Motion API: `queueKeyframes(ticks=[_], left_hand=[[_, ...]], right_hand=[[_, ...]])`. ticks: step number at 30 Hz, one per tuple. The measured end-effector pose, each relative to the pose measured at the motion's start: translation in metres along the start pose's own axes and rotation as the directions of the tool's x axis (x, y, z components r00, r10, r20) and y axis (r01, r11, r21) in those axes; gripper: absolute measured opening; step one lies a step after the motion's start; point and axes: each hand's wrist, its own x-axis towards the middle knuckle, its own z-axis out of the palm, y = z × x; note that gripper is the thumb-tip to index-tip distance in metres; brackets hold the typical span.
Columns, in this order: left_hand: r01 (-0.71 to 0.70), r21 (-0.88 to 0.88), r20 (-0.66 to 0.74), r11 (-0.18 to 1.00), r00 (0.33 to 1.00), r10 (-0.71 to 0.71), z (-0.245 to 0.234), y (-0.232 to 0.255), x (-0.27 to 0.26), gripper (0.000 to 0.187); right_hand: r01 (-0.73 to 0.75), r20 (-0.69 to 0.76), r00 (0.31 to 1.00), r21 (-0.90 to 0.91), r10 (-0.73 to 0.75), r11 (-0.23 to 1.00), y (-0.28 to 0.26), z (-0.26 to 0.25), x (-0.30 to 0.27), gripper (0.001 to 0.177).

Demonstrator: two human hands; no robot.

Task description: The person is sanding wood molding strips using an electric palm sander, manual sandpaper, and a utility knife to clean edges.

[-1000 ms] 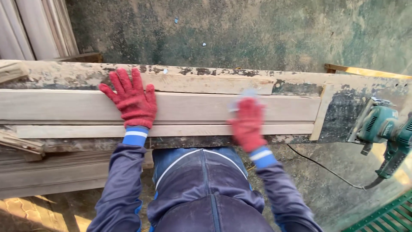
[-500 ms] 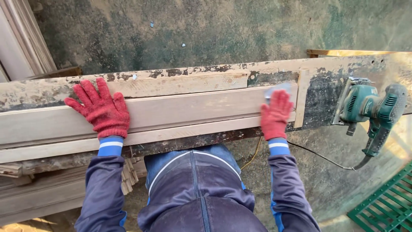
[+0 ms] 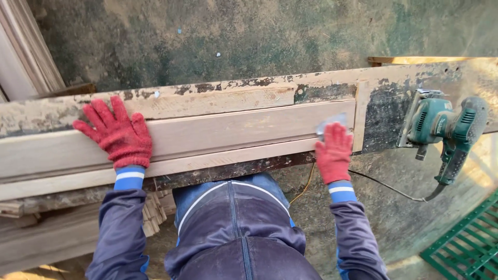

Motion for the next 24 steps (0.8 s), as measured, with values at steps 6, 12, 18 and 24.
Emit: queueKeyframes(ticks=[6,12,18,24], left_hand=[[0.017,-0.057,0.019,0.998,1.000,-0.016,-0.010,0.007,0.003,0.068],[0.011,-0.009,0.022,1.000,1.000,-0.011,0.008,-0.007,-0.001,0.070],[0.002,-0.004,0.027,1.000,1.000,-0.002,-0.003,0.003,0.002,0.071],[0.006,0.279,-0.198,0.960,0.979,0.051,0.033,0.030,-0.007,0.065]], right_hand=[[0.351,-0.253,0.922,0.229,-0.293,0.908,-0.151,-0.042,0.023,0.061],[0.516,-0.113,0.853,0.033,-0.509,0.856,-0.154,-0.012,0.032,0.064],[-0.209,0.009,0.978,0.138,0.210,0.968,0.022,-0.001,0.015,0.061],[-0.056,-0.159,0.982,0.251,0.098,0.966,-0.078,0.001,0.027,0.076]])
